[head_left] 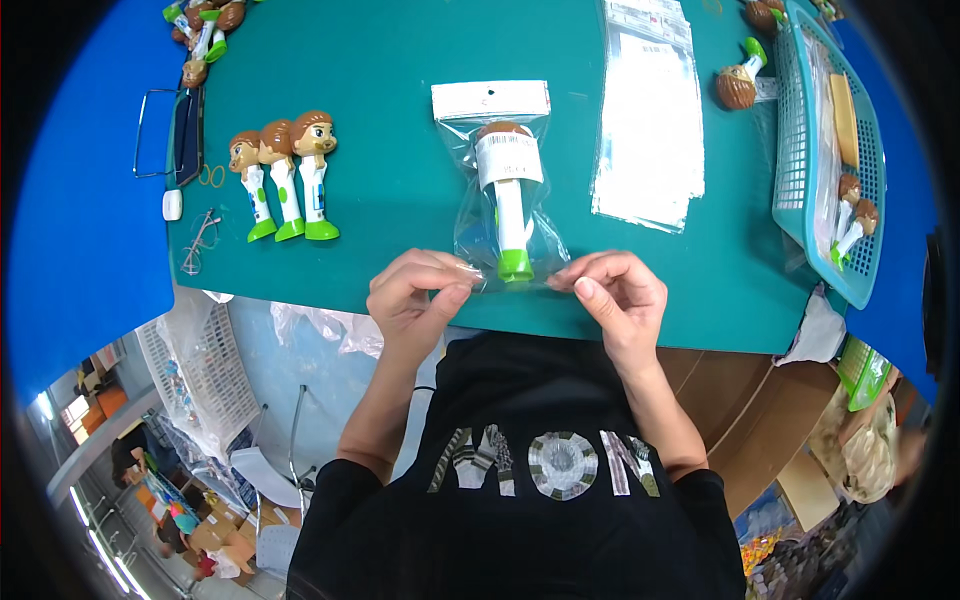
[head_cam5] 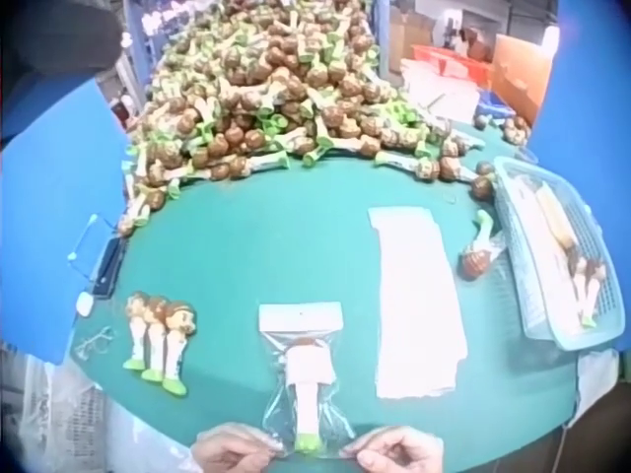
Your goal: Packaging small toy figures into plastic bags and attaching labels.
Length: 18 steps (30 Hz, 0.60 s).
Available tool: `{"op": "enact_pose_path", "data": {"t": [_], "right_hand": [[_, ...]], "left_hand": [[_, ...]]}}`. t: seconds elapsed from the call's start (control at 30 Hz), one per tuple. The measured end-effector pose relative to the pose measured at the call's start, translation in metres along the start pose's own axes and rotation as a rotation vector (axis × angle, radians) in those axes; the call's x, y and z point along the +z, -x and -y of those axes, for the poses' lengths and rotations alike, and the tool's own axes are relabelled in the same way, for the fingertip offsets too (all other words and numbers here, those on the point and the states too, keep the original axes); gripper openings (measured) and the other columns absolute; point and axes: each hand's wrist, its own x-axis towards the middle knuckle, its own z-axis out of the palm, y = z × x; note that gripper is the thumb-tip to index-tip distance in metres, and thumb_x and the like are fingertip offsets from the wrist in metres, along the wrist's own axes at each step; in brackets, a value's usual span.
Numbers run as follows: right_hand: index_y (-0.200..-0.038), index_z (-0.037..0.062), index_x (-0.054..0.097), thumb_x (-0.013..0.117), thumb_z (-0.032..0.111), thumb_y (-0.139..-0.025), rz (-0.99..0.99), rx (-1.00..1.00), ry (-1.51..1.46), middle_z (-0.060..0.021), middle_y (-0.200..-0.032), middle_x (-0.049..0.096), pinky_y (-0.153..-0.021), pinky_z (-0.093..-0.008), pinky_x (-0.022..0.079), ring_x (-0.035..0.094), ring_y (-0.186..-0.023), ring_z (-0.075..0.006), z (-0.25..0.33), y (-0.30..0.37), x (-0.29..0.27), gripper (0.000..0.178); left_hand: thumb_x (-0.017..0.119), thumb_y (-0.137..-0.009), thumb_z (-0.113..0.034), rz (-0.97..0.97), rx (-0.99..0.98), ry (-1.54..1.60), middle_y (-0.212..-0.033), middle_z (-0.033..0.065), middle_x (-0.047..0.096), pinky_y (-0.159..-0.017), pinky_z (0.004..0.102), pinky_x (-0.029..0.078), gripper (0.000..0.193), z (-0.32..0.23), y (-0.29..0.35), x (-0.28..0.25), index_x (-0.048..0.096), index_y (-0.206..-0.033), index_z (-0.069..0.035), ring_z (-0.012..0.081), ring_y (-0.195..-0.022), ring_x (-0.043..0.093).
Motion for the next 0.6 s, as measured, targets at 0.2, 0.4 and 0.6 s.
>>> {"op": "enact_pose_path", "data": {"t": [0.2, 0.4, 0.6], "right_hand": [[-0.083, -0.0034, 0.054, 0.058, 0.003, -0.086, -0.255, 0.220, 0.104, -0.0113, -0.080, 0.062, -0.069, -0.0258, 0.052, 0.062, -0.073, -0.0142, -0.005, 0.021, 0.013, 0.008], [-0.081, -0.0028, 0.054, 0.058, 0.004, -0.086, -0.270, 0.274, 0.272, -0.0062, -0.073, 0.062, -0.063, -0.0215, 0.050, 0.061, -0.067, -0.0098, -0.004, 0.023, 0.016, 0.009], [-0.076, -0.0021, 0.054, 0.058, 0.001, -0.085, -0.289, 0.261, 0.376, -0.0044, -0.066, 0.060, -0.059, -0.0203, 0.050, 0.059, -0.060, -0.0072, -0.007, 0.026, 0.016, 0.011]], "left_hand": [[0.061, -0.081, 0.002, -0.260, -0.522, 0.051, -0.076, 0.0086, 0.063, -0.065, 0.0226, 0.048, 0.005, -0.014, 0.036, 0.018, 0.056, -0.083, 0.001, 0.0110, -0.070, 0.060], [0.062, -0.082, 0.000, -0.310, -0.551, -0.078, -0.076, 0.0058, 0.062, -0.064, 0.0198, 0.046, 0.008, -0.018, 0.046, 0.024, 0.055, -0.085, 0.002, 0.0077, -0.069, 0.057], [0.064, -0.081, -0.002, -0.305, -0.629, -0.206, -0.069, 0.0028, 0.061, -0.057, 0.0174, 0.043, 0.008, -0.024, 0.043, 0.028, 0.056, -0.079, 0.000, 0.0048, -0.063, 0.055]]}}
